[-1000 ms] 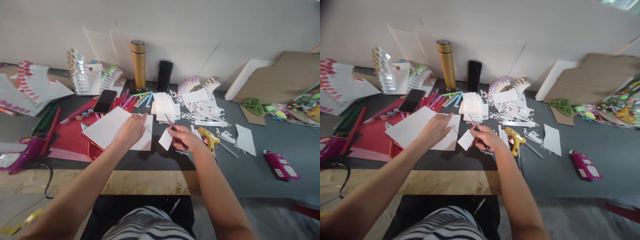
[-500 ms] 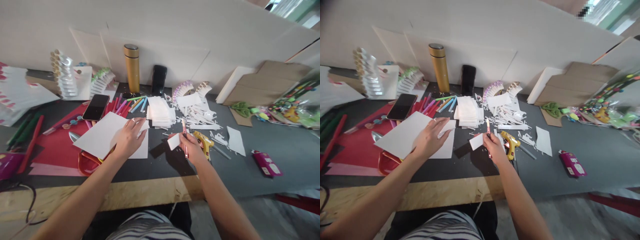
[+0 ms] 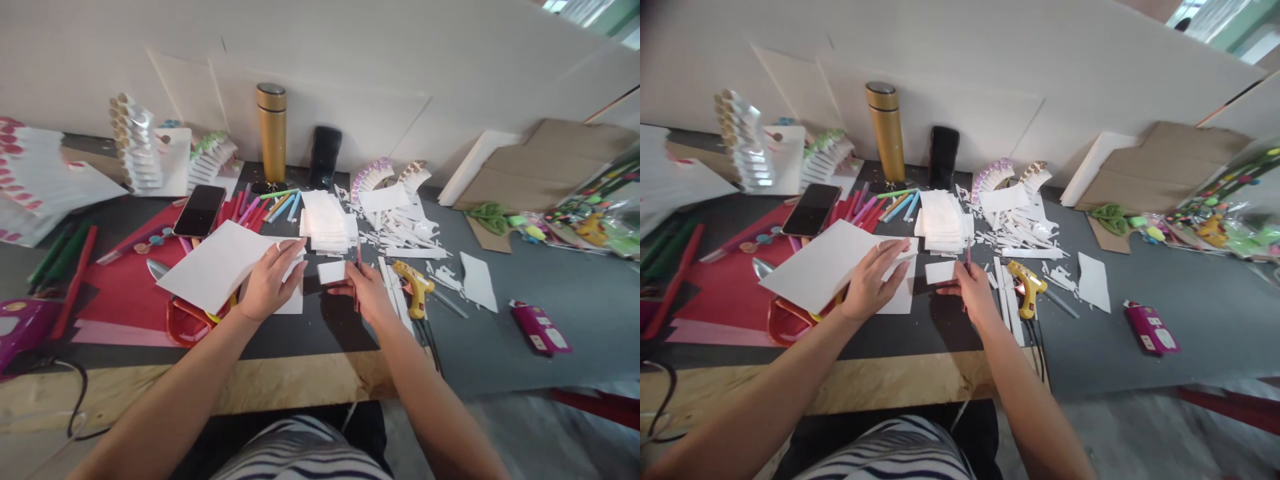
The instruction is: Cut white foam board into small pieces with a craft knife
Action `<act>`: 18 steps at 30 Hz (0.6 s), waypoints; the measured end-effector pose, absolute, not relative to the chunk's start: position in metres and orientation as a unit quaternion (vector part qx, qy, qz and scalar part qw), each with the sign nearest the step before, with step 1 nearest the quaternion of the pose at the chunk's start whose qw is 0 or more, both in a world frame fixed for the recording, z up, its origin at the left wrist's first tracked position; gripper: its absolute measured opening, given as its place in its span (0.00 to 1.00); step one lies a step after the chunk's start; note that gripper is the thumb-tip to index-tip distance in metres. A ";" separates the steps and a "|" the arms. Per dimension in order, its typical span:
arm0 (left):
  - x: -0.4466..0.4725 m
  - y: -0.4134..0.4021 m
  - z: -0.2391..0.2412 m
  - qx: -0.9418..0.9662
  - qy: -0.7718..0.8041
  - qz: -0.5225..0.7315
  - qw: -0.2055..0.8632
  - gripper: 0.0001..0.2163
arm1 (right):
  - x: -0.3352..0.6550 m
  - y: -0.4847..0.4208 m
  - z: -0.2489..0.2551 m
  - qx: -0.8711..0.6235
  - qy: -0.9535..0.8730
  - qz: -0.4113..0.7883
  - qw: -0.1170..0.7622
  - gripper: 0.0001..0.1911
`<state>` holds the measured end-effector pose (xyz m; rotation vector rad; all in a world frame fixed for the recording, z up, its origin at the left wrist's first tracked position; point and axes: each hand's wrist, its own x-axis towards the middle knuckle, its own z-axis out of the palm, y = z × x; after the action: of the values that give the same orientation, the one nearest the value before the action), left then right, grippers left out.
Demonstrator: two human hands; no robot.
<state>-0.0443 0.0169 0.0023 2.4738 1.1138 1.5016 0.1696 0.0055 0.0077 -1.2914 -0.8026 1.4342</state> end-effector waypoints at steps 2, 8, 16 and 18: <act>-0.042 0.016 0.003 0.815 0.359 0.454 0.034 0.24 | 0.167 0.002 0.005 -0.555 -0.382 0.561 0.481 0.15; -0.039 0.014 0.006 0.847 0.332 0.410 0.065 0.21 | 0.172 -0.003 0.016 -0.614 -0.613 0.283 0.409 0.12; -0.027 0.007 0.008 0.885 0.293 0.344 0.112 0.16 | 0.140 -0.009 0.039 -0.556 -0.647 0.313 0.418 0.19; -0.024 0.007 0.004 0.873 0.310 0.361 0.108 0.10 | 0.131 -0.011 0.043 -0.526 -0.647 0.354 0.424 0.20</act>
<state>-0.0245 0.0071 0.0039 2.5686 0.9108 1.0636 0.1314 -0.0115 0.0433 -1.3147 -1.6193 0.8844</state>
